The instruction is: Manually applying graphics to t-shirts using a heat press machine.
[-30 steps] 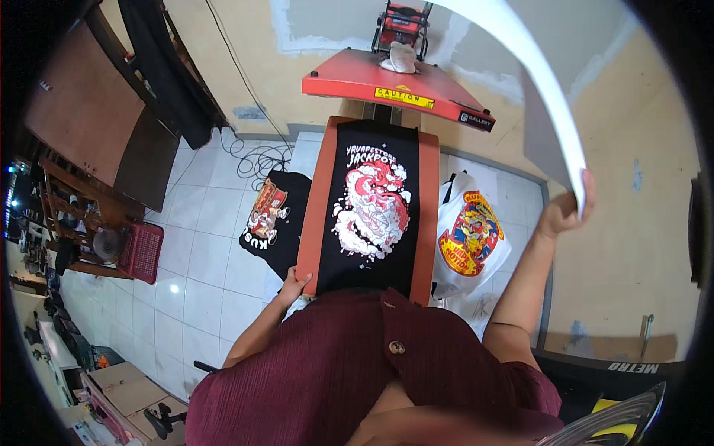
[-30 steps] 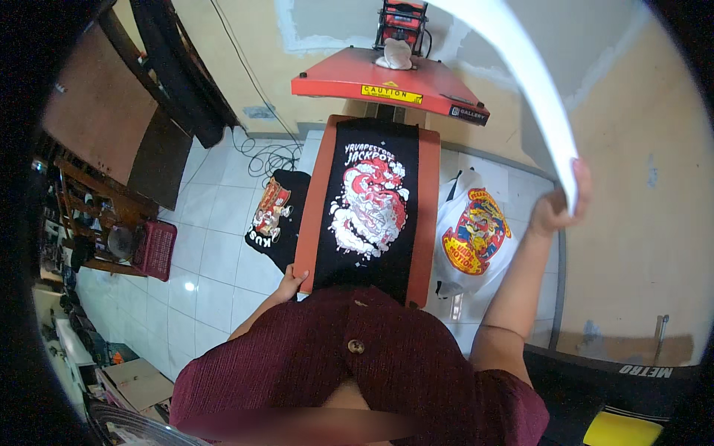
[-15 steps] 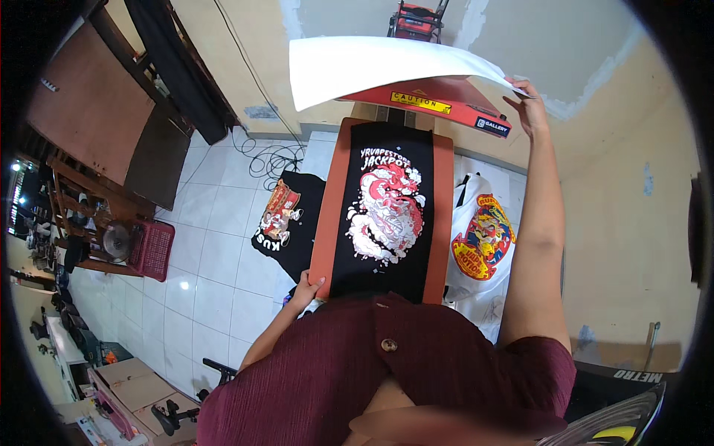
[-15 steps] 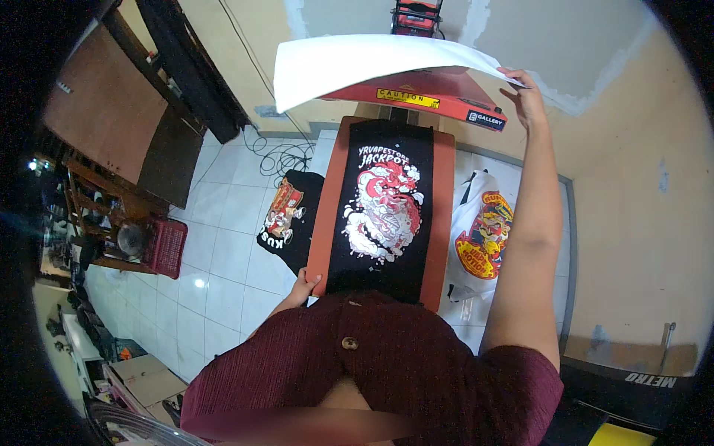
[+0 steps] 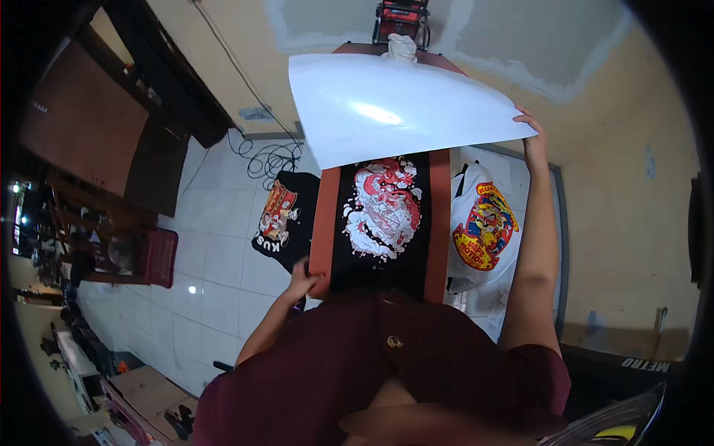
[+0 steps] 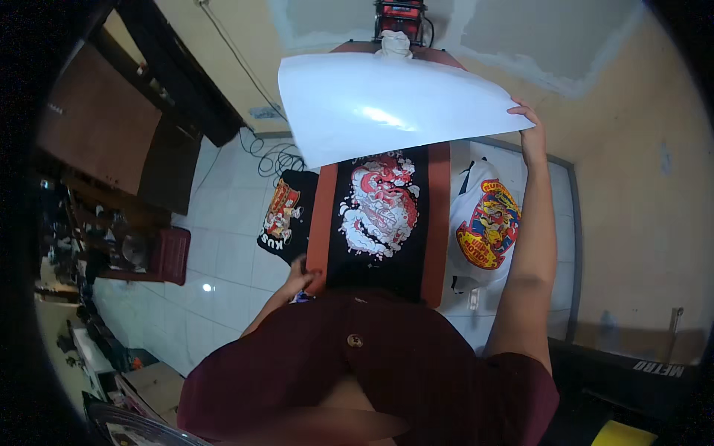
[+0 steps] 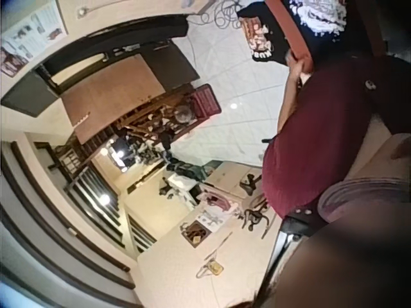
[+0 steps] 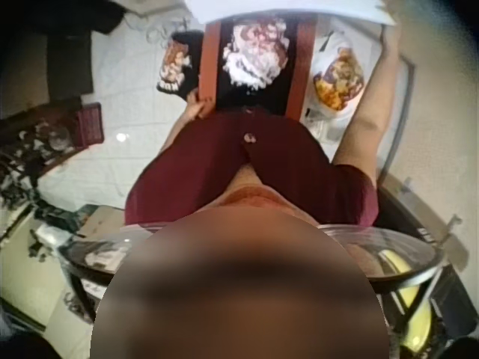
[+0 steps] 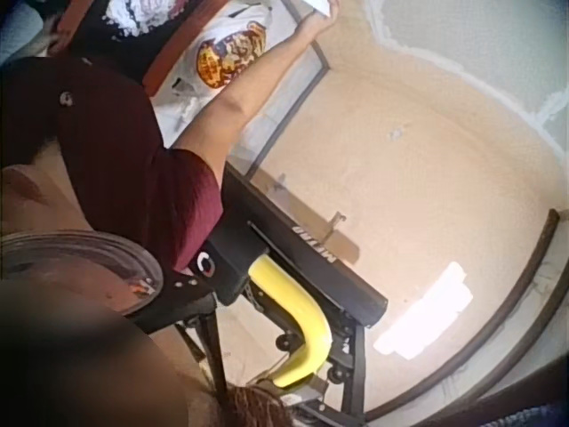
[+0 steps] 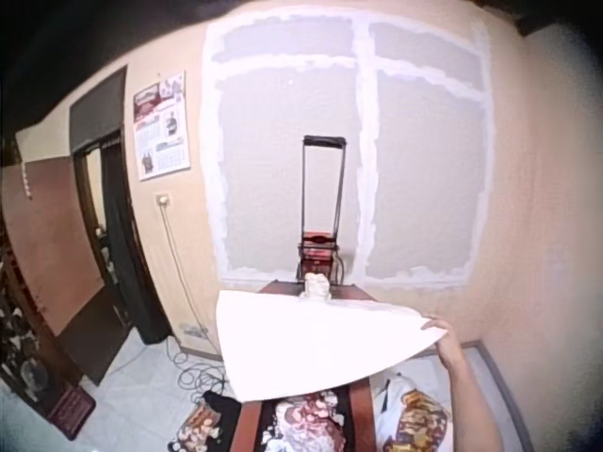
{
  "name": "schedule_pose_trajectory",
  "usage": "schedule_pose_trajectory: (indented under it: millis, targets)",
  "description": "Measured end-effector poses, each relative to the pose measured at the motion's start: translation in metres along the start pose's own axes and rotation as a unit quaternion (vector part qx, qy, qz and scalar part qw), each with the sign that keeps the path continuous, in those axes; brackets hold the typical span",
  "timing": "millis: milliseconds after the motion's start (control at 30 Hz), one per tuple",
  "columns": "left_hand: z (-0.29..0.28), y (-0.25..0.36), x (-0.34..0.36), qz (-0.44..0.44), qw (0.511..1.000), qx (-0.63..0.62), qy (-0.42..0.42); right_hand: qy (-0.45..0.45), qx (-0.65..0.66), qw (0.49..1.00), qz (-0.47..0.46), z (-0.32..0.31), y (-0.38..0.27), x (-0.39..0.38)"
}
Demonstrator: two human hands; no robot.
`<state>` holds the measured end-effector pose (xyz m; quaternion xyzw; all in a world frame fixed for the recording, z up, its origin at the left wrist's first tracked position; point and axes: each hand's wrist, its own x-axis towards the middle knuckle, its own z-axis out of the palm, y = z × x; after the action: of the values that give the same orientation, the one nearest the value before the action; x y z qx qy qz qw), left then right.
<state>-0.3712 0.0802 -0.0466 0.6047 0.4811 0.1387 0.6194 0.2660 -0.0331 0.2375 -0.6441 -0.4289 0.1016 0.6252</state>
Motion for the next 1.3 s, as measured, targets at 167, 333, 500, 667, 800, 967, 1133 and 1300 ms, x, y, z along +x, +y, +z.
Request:
schedule_pose_trajectory:
  millis: [167,333,500,667,800,967,1133,1300]
  targets:
    - [-0.017,0.220,0.073,0.143,0.971,-0.192,-0.004,0.011,0.112,0.993,-0.022,0.013,-0.019,-0.016]
    - [-0.021,0.357,0.091,0.192,0.905,-0.372,-0.074,0.071,-0.063,0.976,-0.194,0.032,-0.065,-0.028]
    - [-0.101,0.455,0.074,0.293,0.813,-0.439,-0.247,0.133,-0.109,0.924,-0.341,0.031,-0.151,-0.014]
    - [-0.097,0.536,0.098,0.369,0.894,-0.248,-0.063,0.132,-0.218,0.882,-0.396,0.031,-0.157,0.037]
    - [-0.070,0.551,0.190,0.377,0.926,-0.006,0.002,0.055,-0.113,0.974,-0.189,0.033,-0.076,0.088]
    - [-0.068,0.505,0.301,0.225,0.958,0.143,0.108,-0.018,-0.007,1.000,0.007,0.045,0.012,0.111]
    - [-0.064,0.490,0.296,0.133,0.975,0.169,-0.051,-0.037,-0.031,0.992,0.118,0.013,0.027,0.076]
    - [-0.076,0.453,0.246,0.083,0.993,-0.088,0.015,0.066,0.001,0.992,0.108,0.012,0.023,0.020]
